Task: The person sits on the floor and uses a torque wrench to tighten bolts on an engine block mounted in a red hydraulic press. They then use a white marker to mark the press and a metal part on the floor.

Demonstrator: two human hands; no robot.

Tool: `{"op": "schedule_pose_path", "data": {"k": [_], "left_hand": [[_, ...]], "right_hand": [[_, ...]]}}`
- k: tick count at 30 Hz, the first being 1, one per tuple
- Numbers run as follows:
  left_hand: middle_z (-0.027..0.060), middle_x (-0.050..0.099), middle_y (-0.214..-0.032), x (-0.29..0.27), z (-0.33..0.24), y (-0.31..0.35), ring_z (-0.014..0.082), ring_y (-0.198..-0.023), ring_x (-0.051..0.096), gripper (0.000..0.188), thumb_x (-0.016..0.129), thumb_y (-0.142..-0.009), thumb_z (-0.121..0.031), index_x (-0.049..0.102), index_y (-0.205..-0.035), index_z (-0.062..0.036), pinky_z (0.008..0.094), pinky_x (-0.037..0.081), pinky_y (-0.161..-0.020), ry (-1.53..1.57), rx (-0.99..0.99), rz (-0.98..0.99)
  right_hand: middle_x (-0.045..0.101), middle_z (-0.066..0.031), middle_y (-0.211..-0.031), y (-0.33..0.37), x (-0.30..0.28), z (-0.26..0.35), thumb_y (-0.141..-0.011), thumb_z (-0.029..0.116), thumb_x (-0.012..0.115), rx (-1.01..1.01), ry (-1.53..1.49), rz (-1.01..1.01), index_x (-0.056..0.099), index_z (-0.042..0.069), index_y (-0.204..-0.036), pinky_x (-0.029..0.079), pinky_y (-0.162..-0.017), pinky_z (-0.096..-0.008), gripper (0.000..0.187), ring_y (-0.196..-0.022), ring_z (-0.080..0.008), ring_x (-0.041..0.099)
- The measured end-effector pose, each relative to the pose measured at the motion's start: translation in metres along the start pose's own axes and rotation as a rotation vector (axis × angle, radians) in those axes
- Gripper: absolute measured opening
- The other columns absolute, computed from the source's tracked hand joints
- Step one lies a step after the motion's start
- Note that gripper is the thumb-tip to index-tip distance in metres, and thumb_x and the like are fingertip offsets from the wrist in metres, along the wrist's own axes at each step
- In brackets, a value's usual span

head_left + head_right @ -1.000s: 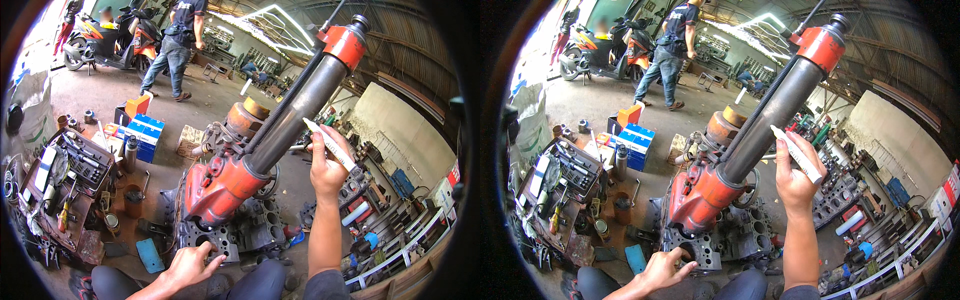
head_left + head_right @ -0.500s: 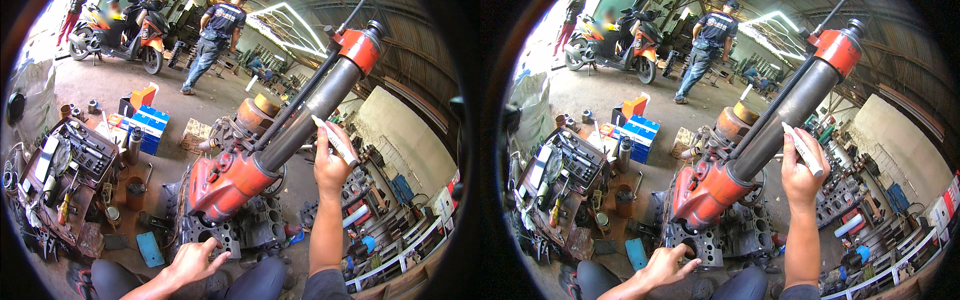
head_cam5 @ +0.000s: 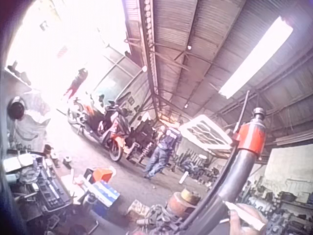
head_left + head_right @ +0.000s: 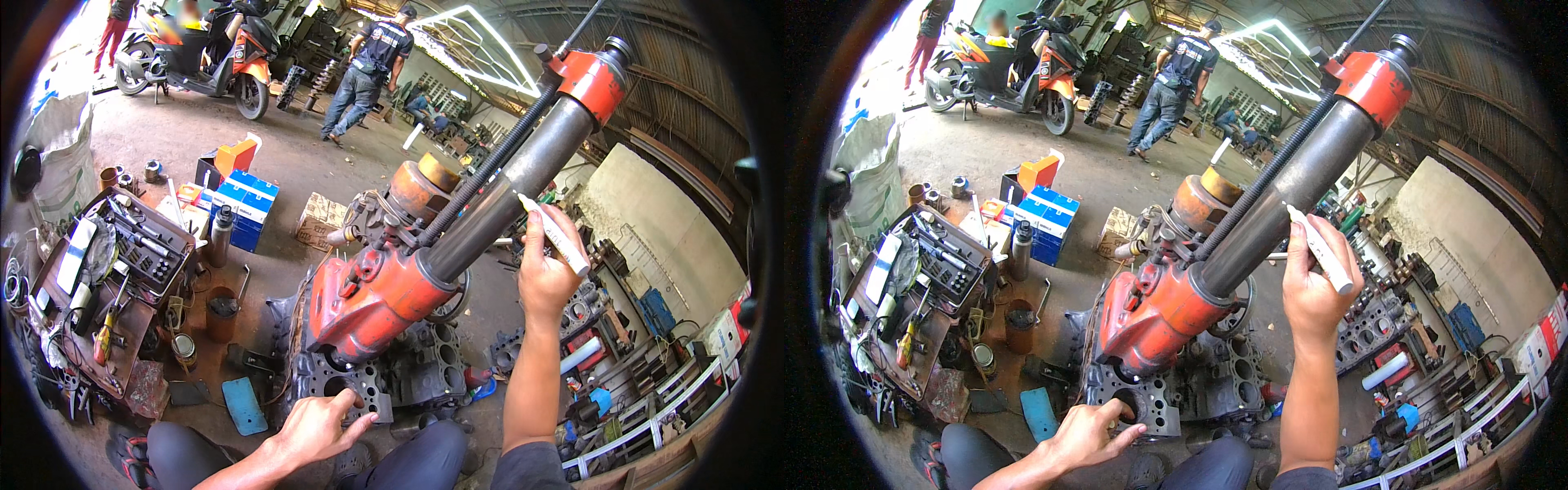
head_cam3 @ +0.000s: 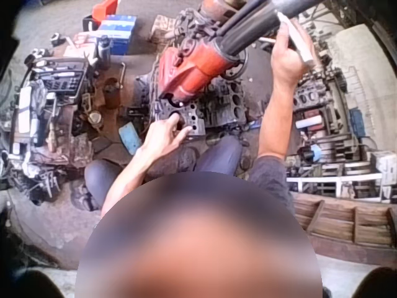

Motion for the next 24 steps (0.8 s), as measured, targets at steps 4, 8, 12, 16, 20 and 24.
{"op": "schedule_pose_path", "data": {"k": [4, 8, 12, 16, 20, 24], "left_hand": [[0.0182, 0.067, -0.066, -0.002, 0.000, -0.001, 0.0387, -0.064, 0.068, 0.037, 0.069, -0.092, -0.036, 0.061, -0.099, -0.0004, 0.0460, 0.055, -0.059, 0.004, 0.025, -0.028], [0.0182, 0.066, -0.066, 0.001, 0.000, -0.002, 0.0388, -0.064, 0.068, 0.036, 0.069, -0.092, -0.036, 0.060, -0.096, -0.0005, 0.0462, 0.055, -0.059, -0.013, 0.028, -0.019], [0.0184, 0.066, -0.067, 0.003, 0.000, -0.001, 0.0390, -0.064, 0.068, 0.036, 0.069, -0.092, -0.035, 0.058, -0.093, -0.0008, 0.0464, 0.055, -0.059, -0.025, 0.019, 0.000], [0.0185, 0.066, -0.066, 0.002, 0.000, -0.001, 0.0388, -0.064, 0.068, 0.035, 0.069, -0.092, -0.034, 0.058, -0.093, -0.0008, 0.0464, 0.055, -0.059, -0.018, 0.011, 0.011], [0.0186, 0.066, -0.065, 0.002, 0.000, -0.001, 0.0386, -0.063, 0.068, 0.035, 0.068, -0.092, -0.034, 0.058, -0.092, -0.0008, 0.0466, 0.054, -0.058, -0.013, 0.028, -0.006], [0.0190, 0.065, -0.064, 0.004, 0.003, -0.001, 0.0388, -0.063, 0.068, 0.035, 0.068, -0.092, -0.034, 0.059, -0.091, -0.0007, 0.0468, 0.054, -0.058, -0.024, 0.015, 0.011]], "right_hand": [[0.073, -0.0150, -0.092, 0.001, -0.010, 0.001, -0.089, 0.005, 0.074, -0.016, -0.025, -0.034, 0.070, -0.006, -0.100, 0.056, -0.073, -0.0324, 0.016, -0.080, -0.0214, 0.071], [0.073, -0.0154, -0.092, 0.000, -0.014, 0.000, -0.088, 0.005, 0.075, -0.025, -0.021, -0.021, 0.070, -0.006, -0.100, 0.056, -0.075, -0.0330, 0.017, -0.082, -0.0225, 0.071], [0.073, -0.0160, -0.093, -0.002, -0.011, 0.002, -0.088, 0.005, 0.075, -0.081, 0.034, -0.007, 0.070, -0.005, -0.100, 0.056, -0.076, -0.0339, 0.017, -0.083, -0.0242, 0.072], [0.073, -0.0166, -0.093, -0.002, -0.004, 0.004, -0.087, 0.005, 0.076, -0.109, 0.029, 0.021, 0.070, -0.005, -0.100, 0.056, -0.075, -0.0343, 0.017, -0.082, -0.0253, 0.072], [0.073, -0.0166, -0.092, -0.004, -0.002, 0.008, -0.087, 0.004, 0.075, -0.125, 0.020, 0.023, 0.070, -0.005, -0.100, 0.056, -0.070, -0.0325, 0.017, -0.079, -0.0243, 0.071], [0.073, -0.0161, -0.091, -0.005, 0.001, 0.011, -0.087, 0.003, 0.075, -0.134, 0.022, 0.043, 0.069, -0.006, -0.101, 0.055, -0.063, -0.0302, 0.017, -0.076, -0.0220, 0.070]]}}
Point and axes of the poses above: each hand's wrist, its own y-axis away from the middle knuckle, its own x-axis out of the palm, z = x × y, the point moved 6 cm from there along -y, towards the middle knuckle
